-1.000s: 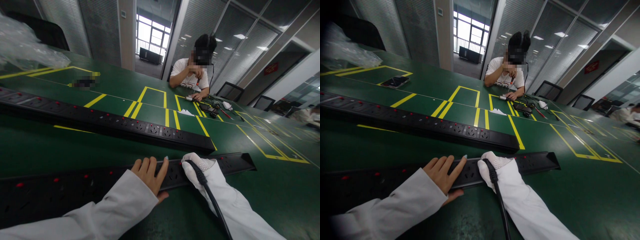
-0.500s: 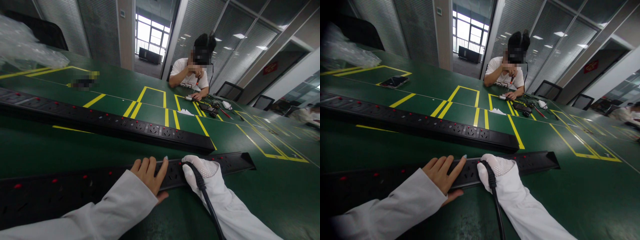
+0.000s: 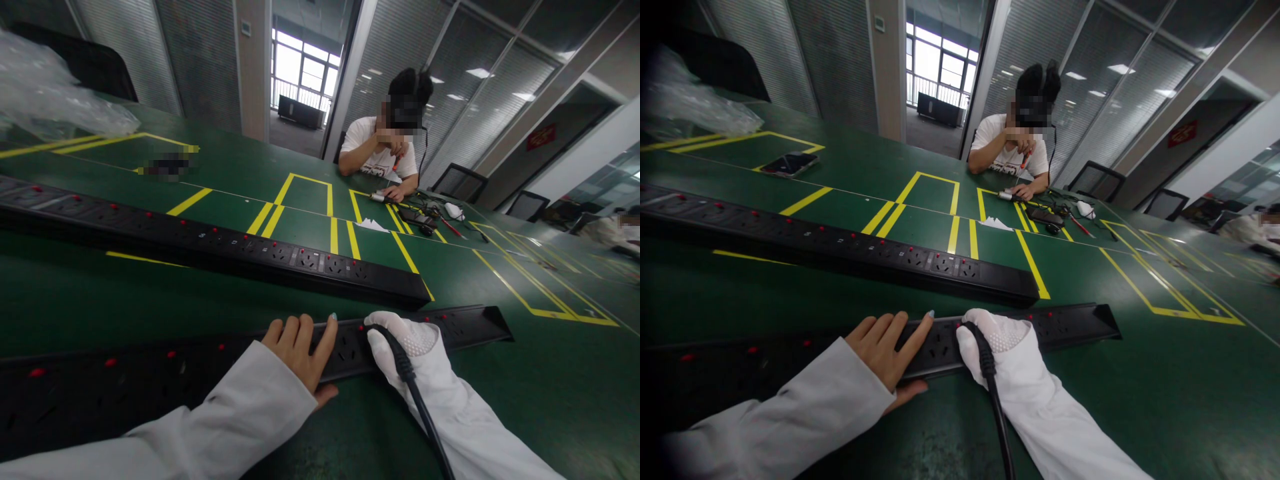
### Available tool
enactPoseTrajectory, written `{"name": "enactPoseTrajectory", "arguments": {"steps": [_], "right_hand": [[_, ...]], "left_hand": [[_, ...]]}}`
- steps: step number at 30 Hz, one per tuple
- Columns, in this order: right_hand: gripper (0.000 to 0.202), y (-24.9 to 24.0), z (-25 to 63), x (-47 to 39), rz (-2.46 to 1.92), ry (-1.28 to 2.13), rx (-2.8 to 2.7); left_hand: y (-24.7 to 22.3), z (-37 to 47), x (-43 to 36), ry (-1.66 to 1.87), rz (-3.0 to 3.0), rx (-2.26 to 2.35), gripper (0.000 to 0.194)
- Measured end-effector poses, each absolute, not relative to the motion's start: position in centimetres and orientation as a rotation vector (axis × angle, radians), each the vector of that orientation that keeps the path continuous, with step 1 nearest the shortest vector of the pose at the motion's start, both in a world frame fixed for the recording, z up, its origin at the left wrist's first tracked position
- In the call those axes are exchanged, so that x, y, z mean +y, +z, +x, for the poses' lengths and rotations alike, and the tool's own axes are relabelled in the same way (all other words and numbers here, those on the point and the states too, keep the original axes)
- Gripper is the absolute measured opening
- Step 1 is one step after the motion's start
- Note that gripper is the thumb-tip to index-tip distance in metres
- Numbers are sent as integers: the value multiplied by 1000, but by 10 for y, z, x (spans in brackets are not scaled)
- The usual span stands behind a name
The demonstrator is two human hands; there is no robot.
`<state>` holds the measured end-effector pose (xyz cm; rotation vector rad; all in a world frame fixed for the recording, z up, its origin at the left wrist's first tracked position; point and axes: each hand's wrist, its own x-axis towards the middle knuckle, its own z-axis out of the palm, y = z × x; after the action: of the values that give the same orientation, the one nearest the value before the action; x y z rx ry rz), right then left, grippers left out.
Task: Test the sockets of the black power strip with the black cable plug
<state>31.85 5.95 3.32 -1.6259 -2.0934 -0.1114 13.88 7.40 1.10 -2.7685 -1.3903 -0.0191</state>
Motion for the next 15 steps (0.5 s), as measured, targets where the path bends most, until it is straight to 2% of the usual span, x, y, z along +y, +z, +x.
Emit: {"name": "enactPoseTrajectory", "arguments": {"steps": [4,11,15], "right_hand": [[21,31,320,59,-1551,-216,-2121],[28,38,320,66,-1741,-94,-2122],[25,34,320,63,-1656,-112,-2072]], "left_hand": [[10,139,74,-46,-2773,-1388,77],[9,138,74,-55,-2771,-1396,77],[10,138,74,-46,-2776,-1383,78]]}}
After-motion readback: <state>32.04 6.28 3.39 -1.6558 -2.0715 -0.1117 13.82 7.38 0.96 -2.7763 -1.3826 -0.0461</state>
